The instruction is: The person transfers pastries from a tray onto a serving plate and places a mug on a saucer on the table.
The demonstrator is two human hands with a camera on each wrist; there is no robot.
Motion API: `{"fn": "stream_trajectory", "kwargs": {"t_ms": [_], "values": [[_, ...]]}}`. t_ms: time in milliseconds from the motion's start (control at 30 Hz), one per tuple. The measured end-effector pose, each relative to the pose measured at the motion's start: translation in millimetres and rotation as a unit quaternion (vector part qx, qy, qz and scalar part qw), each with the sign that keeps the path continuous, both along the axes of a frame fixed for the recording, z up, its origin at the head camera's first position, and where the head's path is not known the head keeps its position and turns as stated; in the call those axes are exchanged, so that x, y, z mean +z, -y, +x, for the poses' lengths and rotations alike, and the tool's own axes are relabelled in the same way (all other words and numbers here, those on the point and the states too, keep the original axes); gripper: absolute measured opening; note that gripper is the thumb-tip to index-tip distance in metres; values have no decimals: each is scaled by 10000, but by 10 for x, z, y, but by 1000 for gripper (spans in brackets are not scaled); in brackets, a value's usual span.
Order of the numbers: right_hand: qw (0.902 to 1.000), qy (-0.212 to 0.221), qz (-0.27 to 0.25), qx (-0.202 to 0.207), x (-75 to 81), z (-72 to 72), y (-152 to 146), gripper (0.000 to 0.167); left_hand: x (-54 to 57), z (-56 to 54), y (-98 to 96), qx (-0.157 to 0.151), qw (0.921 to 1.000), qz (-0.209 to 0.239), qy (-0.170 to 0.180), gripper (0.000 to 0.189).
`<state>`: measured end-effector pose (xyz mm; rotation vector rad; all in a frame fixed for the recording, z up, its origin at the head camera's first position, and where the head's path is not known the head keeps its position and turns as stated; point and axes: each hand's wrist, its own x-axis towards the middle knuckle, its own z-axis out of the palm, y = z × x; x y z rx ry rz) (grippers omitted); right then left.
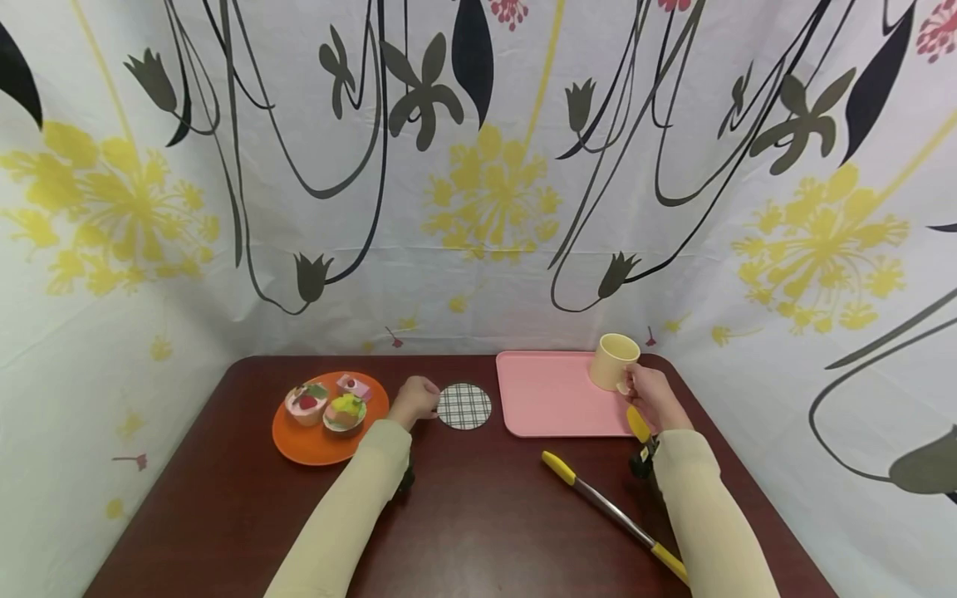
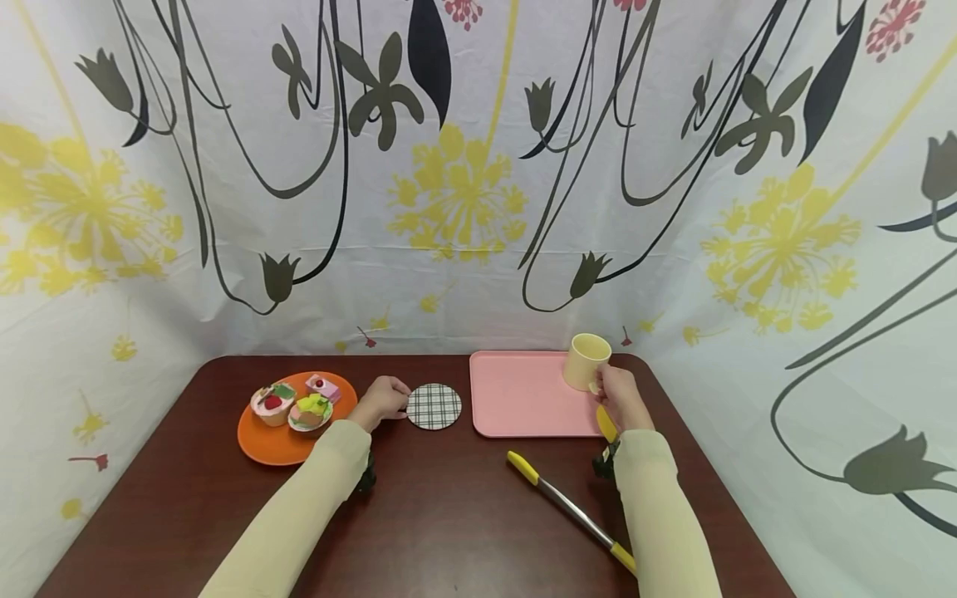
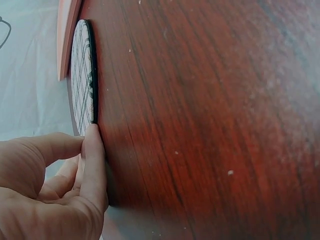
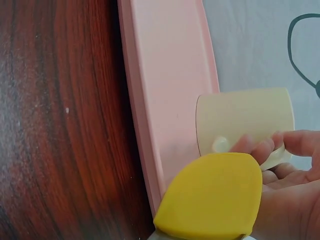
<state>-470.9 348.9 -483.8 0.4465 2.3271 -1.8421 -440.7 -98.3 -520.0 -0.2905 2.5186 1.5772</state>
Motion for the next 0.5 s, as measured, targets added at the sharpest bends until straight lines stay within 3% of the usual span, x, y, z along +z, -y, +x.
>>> {"fn": "stream_trajectory", "kwargs": {"t_ms": [333, 500], "values": [[9999, -49, -55, -147, 45, 26, 8, 34, 59, 17, -13, -70, 9999, -45, -134, 21], [9999, -68, -87, -19, 46, 27, 13, 33, 59, 55, -5, -114, 9998, -99, -127, 20]]}}
